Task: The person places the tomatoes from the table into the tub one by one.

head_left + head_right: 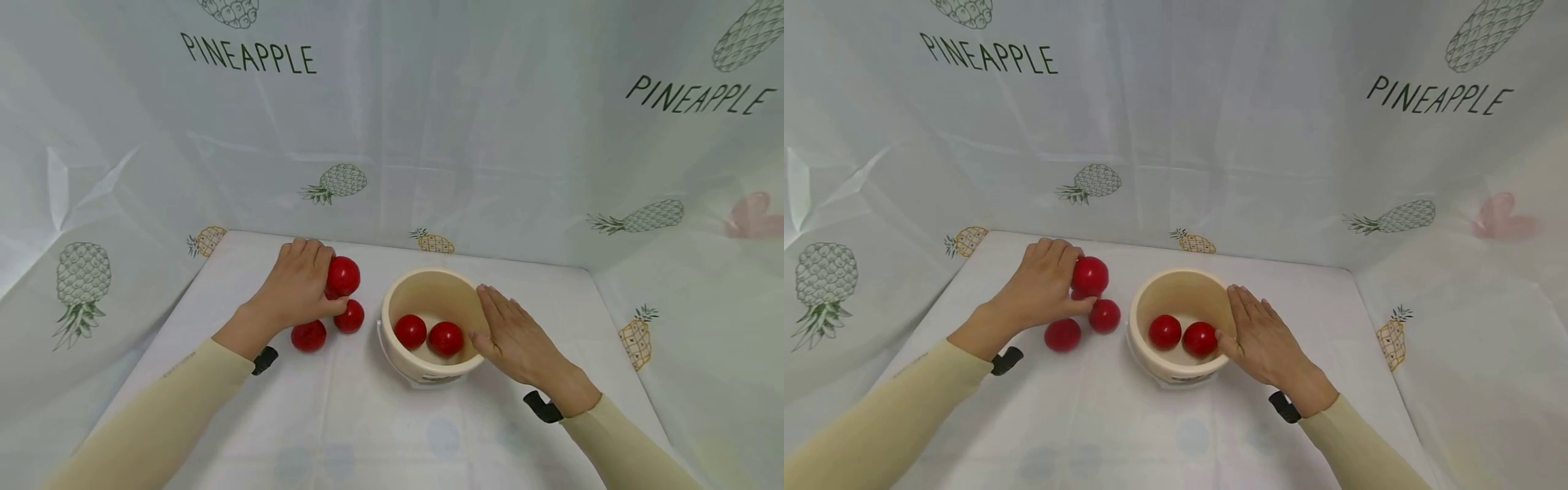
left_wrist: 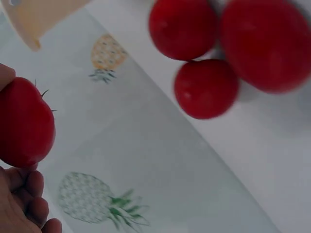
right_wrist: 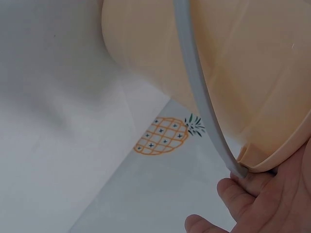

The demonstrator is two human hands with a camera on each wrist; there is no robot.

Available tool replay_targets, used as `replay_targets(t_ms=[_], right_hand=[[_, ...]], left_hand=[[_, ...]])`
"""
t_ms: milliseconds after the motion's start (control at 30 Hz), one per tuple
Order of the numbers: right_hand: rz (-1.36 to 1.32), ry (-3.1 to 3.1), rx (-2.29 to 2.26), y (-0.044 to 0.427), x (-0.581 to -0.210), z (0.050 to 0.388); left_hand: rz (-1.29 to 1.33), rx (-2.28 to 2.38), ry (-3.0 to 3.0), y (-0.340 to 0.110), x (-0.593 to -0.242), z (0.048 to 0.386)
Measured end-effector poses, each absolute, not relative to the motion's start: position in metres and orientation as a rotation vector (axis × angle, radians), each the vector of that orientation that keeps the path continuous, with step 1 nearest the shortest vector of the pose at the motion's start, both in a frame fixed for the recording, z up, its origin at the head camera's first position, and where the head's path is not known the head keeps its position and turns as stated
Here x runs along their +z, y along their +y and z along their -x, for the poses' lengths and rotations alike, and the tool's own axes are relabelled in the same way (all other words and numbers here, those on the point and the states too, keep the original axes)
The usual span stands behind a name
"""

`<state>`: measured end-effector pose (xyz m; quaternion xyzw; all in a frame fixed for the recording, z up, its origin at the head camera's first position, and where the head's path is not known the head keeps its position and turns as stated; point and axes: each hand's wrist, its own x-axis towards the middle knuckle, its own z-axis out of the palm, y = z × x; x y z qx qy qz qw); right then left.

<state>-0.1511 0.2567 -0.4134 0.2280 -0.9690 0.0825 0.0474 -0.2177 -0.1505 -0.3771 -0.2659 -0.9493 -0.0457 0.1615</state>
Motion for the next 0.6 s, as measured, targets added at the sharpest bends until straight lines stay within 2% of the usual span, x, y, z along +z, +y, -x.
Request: replay_targets(t_ms=[367, 600], right_hand=[[-0.693, -2.957, 0.243, 0.256, -0.412, 0.152], [-0.676, -2.961, 0.258, 0.255, -0.413, 0.15]], left_hand=[[0.925, -0.168, -2.66, -0.087, -0.355, 0.217], [1.023, -0.201, -2.68, -0.048, -0.357, 0.213]])
